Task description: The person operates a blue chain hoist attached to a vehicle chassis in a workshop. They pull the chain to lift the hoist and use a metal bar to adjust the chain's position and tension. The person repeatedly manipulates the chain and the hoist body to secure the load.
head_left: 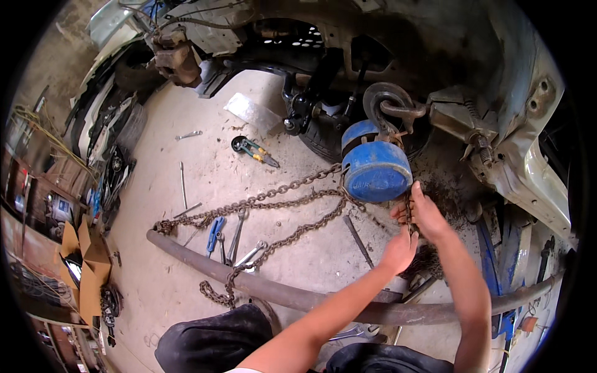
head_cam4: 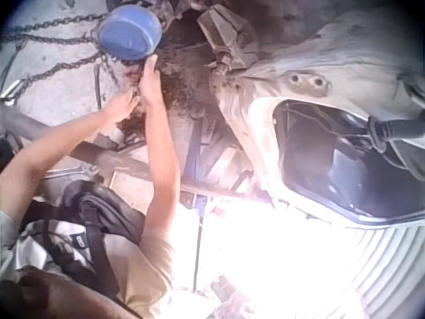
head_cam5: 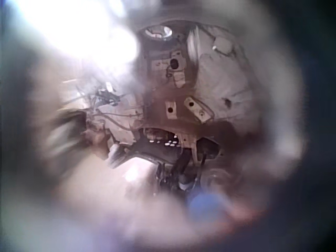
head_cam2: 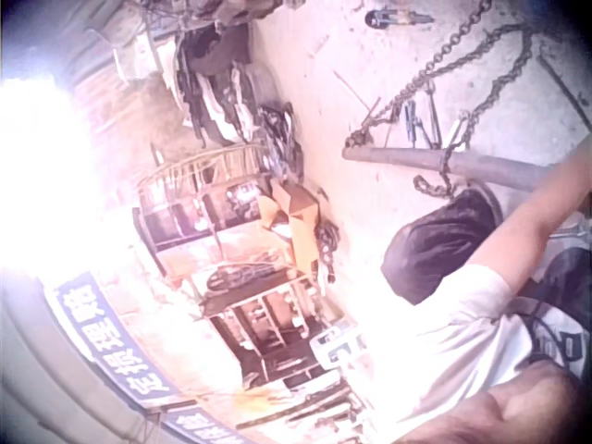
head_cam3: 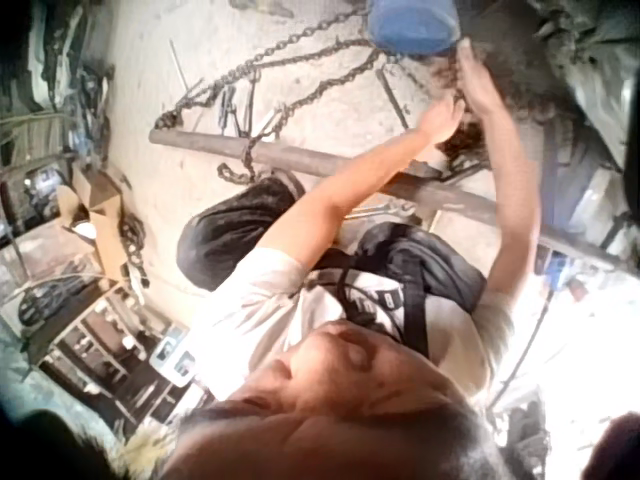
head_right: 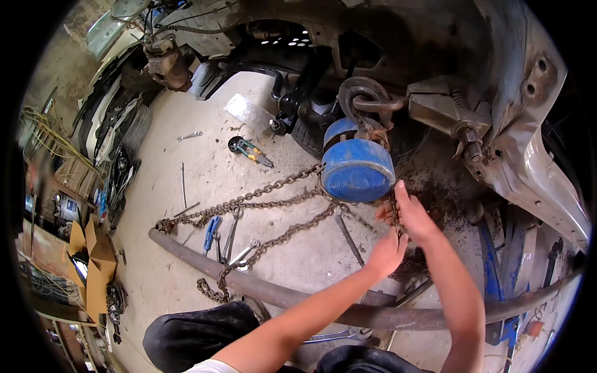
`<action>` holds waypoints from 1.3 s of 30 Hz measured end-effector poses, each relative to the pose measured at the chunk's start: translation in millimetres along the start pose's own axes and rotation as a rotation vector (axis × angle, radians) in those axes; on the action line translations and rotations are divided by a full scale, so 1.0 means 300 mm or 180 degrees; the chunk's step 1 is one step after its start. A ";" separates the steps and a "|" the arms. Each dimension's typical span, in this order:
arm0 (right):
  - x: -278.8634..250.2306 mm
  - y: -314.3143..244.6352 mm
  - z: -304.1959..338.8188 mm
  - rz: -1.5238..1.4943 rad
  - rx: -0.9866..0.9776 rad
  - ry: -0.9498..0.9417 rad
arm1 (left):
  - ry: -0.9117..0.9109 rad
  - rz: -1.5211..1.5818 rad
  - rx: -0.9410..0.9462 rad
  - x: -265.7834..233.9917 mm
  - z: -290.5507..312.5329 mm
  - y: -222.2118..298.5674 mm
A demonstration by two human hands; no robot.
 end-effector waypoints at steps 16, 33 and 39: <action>-0.106 0.083 -0.061 0.2412 -0.0463 0.0609 | -0.2112 -0.2803 -0.0703 -1.148 0.354 -0.185; 1.361 0.004 -0.293 0.5209 -0.1037 -0.1225 | 0.3797 0.0022 -0.2314 -2.035 0.935 -1.388; 2.056 0.039 -0.581 0.4678 -0.3006 -0.0781 | 0.3419 -0.0232 -0.3320 -2.062 0.809 -1.347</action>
Point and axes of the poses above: each hand's wrist, its own z-axis away from the middle knuckle, its own x-axis out of the palm, y = z × x, the point moved 5 cm from there along -z, towards the middle knuckle, and after that the axes turned 9 degrees about x, right-handed, at the moved point
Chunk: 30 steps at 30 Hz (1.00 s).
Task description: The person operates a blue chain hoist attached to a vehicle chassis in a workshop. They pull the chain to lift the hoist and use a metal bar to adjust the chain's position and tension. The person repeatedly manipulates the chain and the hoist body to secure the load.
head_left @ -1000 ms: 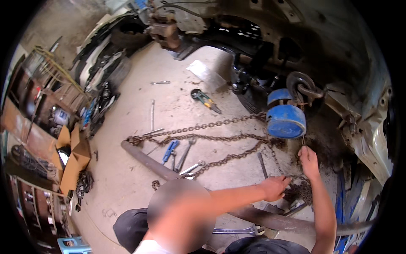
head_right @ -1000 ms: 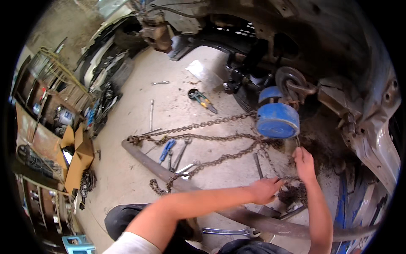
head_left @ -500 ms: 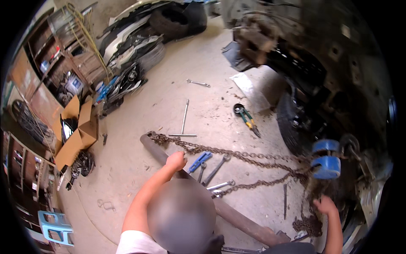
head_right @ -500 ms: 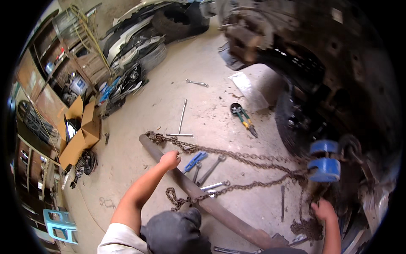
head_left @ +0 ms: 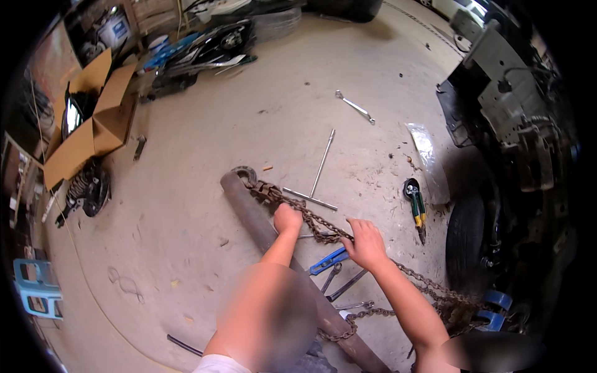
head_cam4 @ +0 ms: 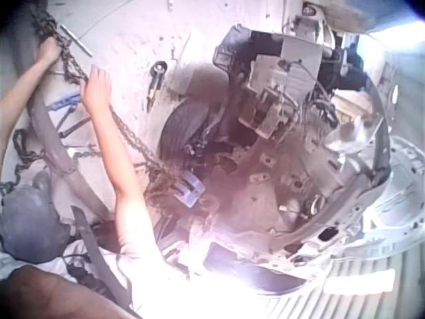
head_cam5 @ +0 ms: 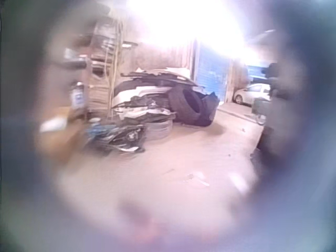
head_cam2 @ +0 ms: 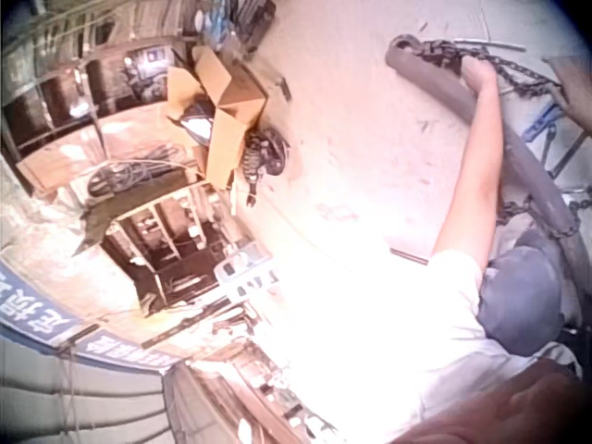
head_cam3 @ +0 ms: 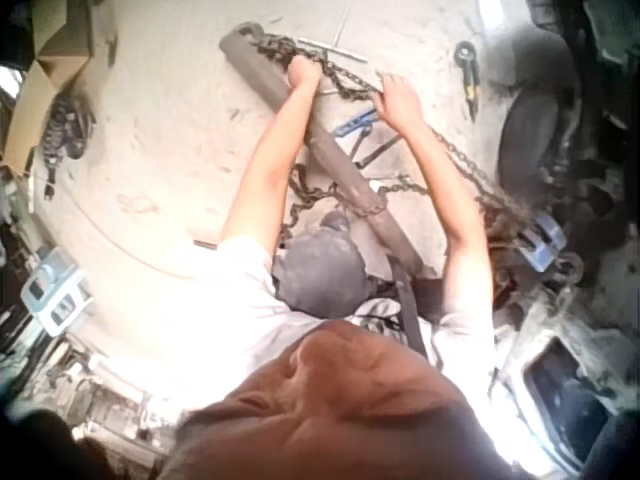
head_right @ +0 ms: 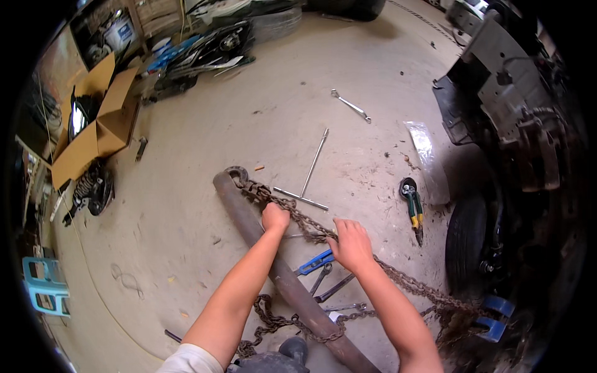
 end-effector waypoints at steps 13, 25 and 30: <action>-0.126 -0.169 -0.051 -0.0956 0.0606 -0.1731 | 0.0395 0.0114 0.0508 0.115 -0.049 -0.047; -0.140 -0.113 -0.062 -0.1375 0.1037 -0.1538 | -0.0718 0.3977 -0.1030 0.168 0.274 0.011; -0.051 -0.104 -0.082 -0.1051 0.0947 -0.1533 | -0.0788 0.4103 -0.1102 0.041 0.385 0.003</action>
Point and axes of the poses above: each hand's wrist, its own z-axis away from the middle knuckle, its own x-axis out of the palm, y = z × x, the point moved 5 cm from there along -z, towards the middle knuckle, and after that the axes turned 9 degrees about x, right-handed, at the moved point
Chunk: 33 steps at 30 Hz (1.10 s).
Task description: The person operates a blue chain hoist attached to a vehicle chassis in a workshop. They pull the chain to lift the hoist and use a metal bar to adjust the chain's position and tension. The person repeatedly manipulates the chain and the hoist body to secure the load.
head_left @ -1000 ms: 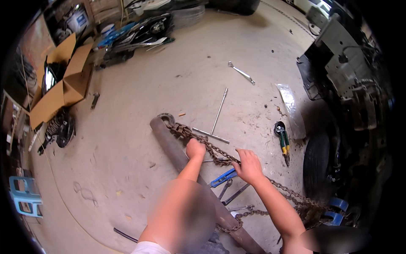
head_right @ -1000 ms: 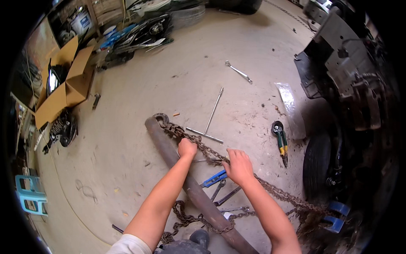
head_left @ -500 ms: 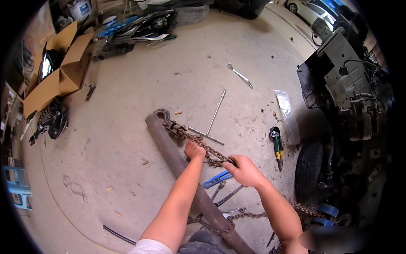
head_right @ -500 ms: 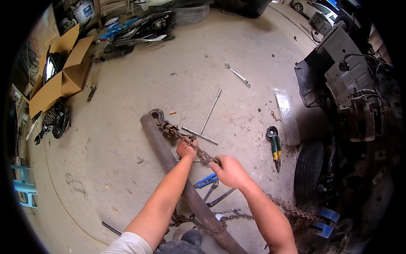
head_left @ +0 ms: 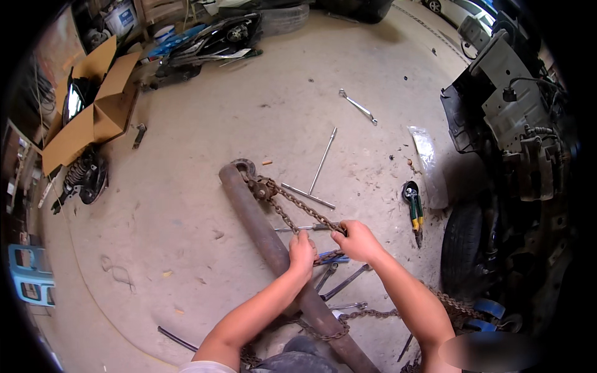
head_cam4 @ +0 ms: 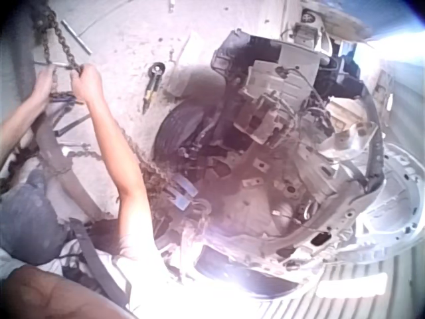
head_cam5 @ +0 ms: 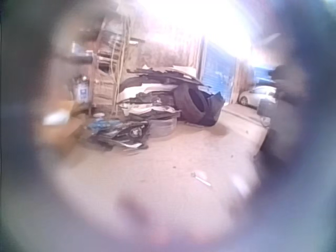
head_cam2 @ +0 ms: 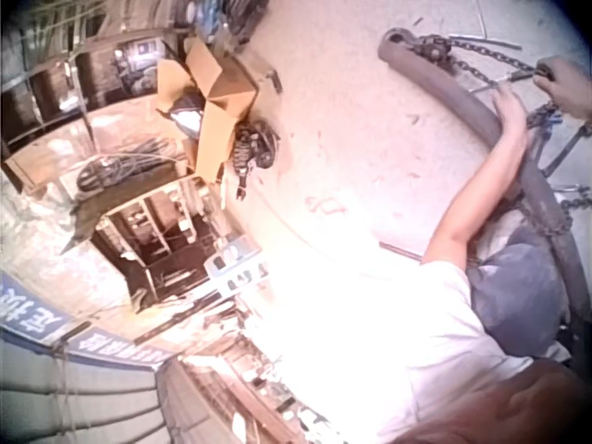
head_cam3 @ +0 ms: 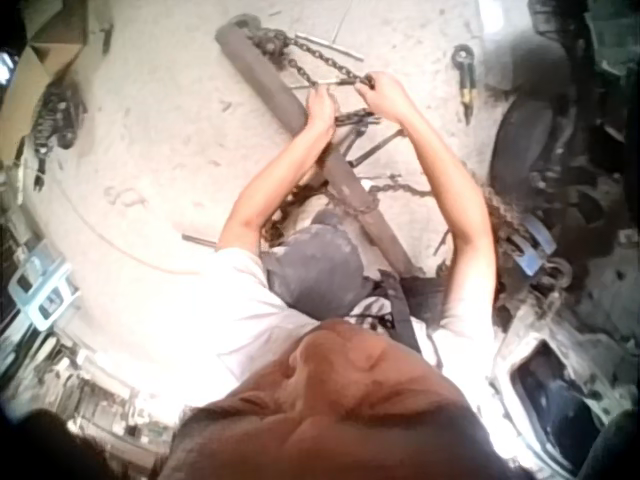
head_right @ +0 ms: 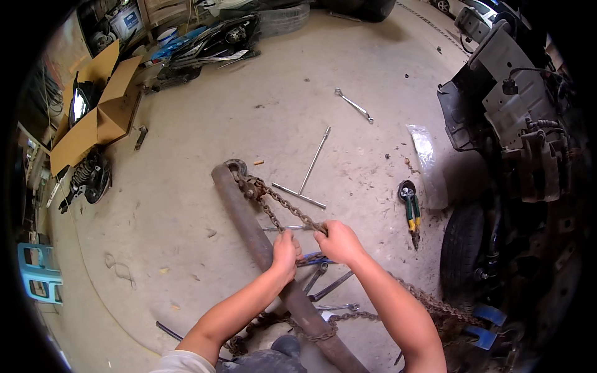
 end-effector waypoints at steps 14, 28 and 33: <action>0.045 -0.077 0.018 -0.0081 -0.0304 0.0020 | 0.0049 -0.0196 0.0193 0.024 0.067 -0.022; -0.038 -0.058 0.091 -0.0033 -0.0328 0.0148 | -0.0058 0.0319 -0.0217 0.026 0.033 0.004; 0.022 -0.009 -0.061 0.0216 -0.0235 0.0210 | -0.0239 0.0400 -0.0504 0.097 0.193 0.004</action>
Point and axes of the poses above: each hand's wrist, its own z-axis away from the middle knuckle, its own x-axis out of the palm, y = z × x, the point moved 5 cm from there along -z, towards the middle knuckle, and after that the axes turned 9 degrees about x, right-handed, at the moved point
